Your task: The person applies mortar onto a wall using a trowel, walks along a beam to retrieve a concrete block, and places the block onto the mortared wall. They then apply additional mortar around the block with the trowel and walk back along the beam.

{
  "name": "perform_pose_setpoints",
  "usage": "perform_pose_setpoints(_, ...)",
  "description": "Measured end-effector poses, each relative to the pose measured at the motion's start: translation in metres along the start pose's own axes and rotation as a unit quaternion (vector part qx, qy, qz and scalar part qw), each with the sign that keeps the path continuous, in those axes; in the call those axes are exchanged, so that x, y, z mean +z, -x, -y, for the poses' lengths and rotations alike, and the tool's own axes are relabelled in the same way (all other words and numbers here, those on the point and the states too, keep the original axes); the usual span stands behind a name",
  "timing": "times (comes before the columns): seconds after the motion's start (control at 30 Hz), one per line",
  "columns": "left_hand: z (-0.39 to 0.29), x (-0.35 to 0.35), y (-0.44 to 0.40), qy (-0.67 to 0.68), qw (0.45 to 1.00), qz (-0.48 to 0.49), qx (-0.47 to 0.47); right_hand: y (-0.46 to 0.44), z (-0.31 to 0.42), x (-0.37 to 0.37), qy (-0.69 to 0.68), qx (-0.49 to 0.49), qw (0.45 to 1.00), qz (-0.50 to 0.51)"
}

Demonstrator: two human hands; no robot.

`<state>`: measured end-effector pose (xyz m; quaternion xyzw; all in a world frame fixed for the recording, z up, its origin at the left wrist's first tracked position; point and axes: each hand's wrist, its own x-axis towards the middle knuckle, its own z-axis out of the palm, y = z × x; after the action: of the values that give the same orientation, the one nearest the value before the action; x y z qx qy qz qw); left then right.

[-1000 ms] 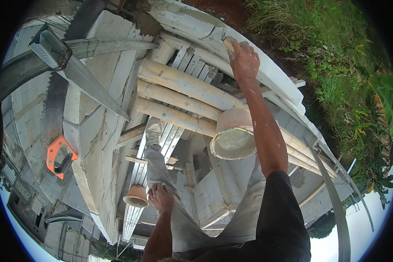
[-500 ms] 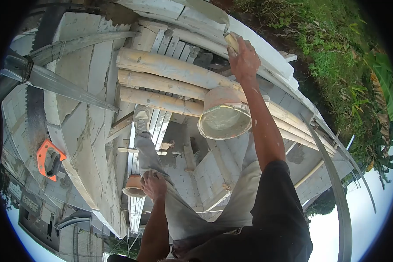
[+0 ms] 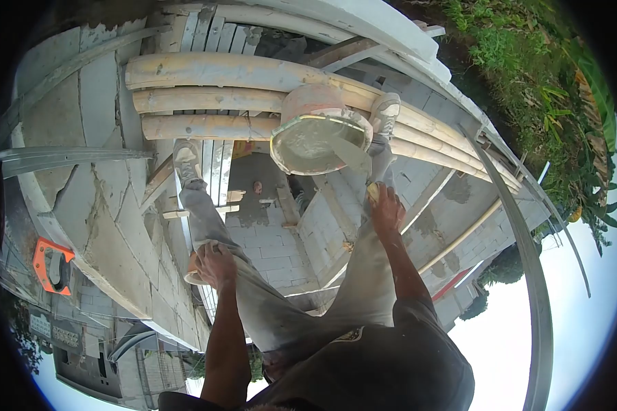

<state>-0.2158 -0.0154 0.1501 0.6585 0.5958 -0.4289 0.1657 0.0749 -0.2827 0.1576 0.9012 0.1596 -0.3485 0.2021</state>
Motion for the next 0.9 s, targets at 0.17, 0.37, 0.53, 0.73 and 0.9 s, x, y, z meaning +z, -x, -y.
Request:
perform_pose_setpoints(0.17, -0.003, -0.001, 0.001, -0.013, 1.000, -0.010, 0.009, -0.047, 0.039, 0.072, 0.001, 0.066, 0.998, 0.002)
perform_pose_setpoints(0.37, -0.011, -0.005, 0.002, -0.013, 1.000, -0.002, 0.001, -0.058, 0.094, 0.120, -0.164, 0.079, 0.978, 0.097)
perform_pose_setpoints(0.53, -0.008, 0.000, 0.001, -0.019, 1.000, 0.004, 0.000, -0.076, 0.089, 0.136, -0.231, 0.061, 0.966, 0.099)
perform_pose_setpoints(0.73, -0.012, -0.005, 0.001, -0.015, 1.000, 0.018, -0.006, -0.049, 0.024, 0.128, -0.201, 0.024, 0.977, 0.072)
perform_pose_setpoints(0.9, -0.016, -0.007, 0.002, -0.019, 1.000, 0.009, -0.001, -0.040, 0.006, 0.115, -0.209, -0.007, 0.975, 0.075)
